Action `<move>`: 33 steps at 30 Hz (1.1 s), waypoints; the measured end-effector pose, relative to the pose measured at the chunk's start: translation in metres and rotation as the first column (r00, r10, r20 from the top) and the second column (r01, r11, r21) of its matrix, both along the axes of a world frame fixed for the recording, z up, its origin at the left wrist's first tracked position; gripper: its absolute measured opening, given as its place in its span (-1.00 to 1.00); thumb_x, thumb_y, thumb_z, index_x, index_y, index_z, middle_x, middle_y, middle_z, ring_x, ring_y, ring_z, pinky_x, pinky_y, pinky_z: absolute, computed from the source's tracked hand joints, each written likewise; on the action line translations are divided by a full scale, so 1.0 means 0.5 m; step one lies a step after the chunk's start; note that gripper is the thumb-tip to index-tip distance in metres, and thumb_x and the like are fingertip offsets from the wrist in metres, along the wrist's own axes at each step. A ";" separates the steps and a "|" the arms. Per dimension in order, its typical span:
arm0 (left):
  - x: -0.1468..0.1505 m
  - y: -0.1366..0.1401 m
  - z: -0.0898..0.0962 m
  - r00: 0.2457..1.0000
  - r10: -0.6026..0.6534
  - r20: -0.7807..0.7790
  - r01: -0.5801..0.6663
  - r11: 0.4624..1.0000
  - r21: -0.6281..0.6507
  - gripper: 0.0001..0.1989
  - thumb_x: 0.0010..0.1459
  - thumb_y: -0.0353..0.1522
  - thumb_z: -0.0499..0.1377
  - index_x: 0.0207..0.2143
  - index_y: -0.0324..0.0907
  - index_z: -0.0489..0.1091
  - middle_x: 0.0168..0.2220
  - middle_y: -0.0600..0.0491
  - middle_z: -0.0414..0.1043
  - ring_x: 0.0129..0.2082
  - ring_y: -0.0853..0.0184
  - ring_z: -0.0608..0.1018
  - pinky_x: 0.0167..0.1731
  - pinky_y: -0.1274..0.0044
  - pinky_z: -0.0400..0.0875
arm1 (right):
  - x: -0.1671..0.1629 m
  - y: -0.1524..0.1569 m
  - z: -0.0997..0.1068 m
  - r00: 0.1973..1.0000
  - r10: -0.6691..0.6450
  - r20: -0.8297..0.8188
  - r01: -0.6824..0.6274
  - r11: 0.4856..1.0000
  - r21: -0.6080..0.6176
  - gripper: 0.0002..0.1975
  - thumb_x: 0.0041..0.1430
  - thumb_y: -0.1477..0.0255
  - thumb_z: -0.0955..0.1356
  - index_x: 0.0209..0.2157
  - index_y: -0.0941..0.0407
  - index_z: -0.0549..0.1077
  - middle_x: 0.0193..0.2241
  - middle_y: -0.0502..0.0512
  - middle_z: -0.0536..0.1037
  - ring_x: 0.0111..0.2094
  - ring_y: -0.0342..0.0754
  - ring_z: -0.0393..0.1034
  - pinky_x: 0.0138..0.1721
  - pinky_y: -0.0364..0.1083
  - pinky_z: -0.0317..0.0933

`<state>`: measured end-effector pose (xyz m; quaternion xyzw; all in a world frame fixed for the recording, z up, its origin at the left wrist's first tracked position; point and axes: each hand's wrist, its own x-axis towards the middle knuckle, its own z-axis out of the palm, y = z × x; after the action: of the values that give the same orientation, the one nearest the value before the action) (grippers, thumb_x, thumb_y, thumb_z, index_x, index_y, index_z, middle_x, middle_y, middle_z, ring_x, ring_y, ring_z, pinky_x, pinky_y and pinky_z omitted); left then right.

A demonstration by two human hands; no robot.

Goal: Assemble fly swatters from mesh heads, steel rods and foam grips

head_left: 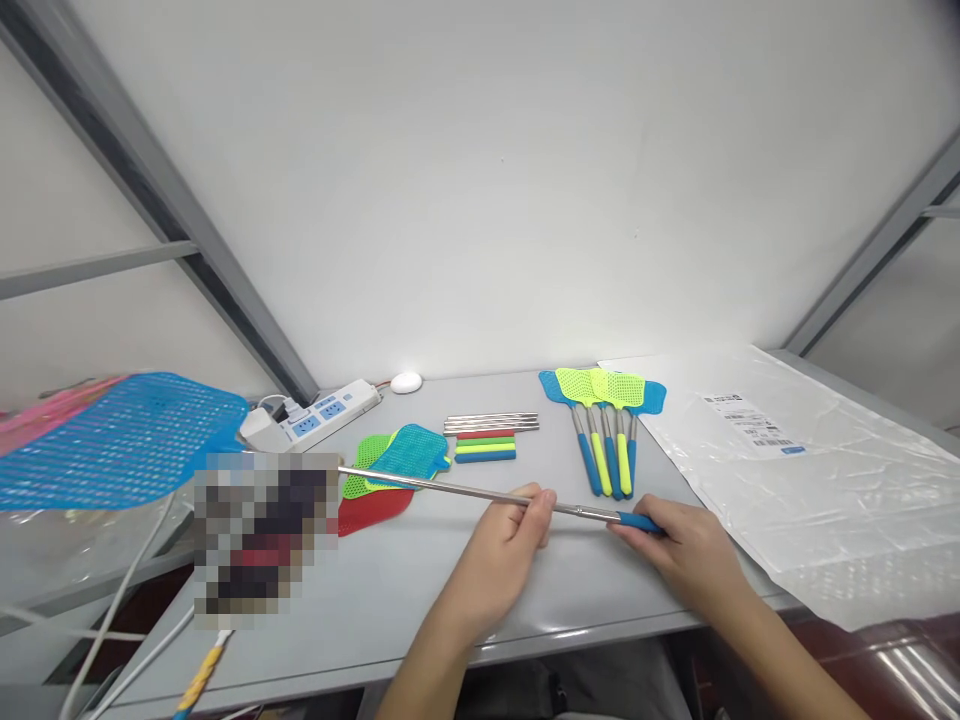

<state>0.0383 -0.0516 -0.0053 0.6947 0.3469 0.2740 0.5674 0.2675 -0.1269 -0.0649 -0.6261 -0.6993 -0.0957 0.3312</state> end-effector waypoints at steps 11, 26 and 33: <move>-0.129 0.074 0.020 0.632 0.548 0.549 -0.459 0.834 -0.304 -0.71 0.23 -0.11 0.09 -0.21 -0.12 0.42 -0.28 0.02 0.43 -0.20 0.29 0.45 -0.33 0.52 0.38 | 0.015 -0.007 0.001 0.999 -0.010 -0.047 0.008 0.999 -0.051 -0.61 0.25 0.11 0.30 -0.52 0.09 0.38 -0.69 -0.09 0.35 -0.65 -0.17 0.24 -0.56 -0.17 0.02; -0.257 0.128 0.040 0.014 0.761 0.648 -0.621 0.514 -0.591 -0.59 0.33 -0.05 -0.17 -0.17 0.10 0.44 0.16 0.24 0.36 -0.11 0.38 0.52 -0.09 0.44 0.41 | 0.011 -0.009 -0.008 0.991 0.128 0.034 -0.125 0.990 -0.059 -0.69 0.24 0.19 0.34 -0.48 0.10 0.40 -0.65 -0.07 0.36 -0.62 -0.17 0.27 -0.54 -0.16 0.03; -0.051 0.041 0.032 0.135 0.699 0.702 -0.513 0.656 -0.554 -0.63 0.30 -0.07 -0.01 0.06 0.06 0.36 0.14 0.03 0.39 -0.32 0.41 0.52 -0.22 0.50 0.40 | -0.015 -0.001 -0.018 0.975 0.174 0.142 -0.160 0.982 -0.103 -0.69 0.33 0.24 0.24 -0.47 0.08 0.28 -0.65 -0.08 0.35 -0.64 -0.14 0.27 -0.55 -0.15 -0.01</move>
<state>0.0130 -0.0309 0.0109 0.1860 0.2713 0.7637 0.5555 0.2599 -0.1275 -0.0740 -0.5705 -0.7761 -0.0826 0.2557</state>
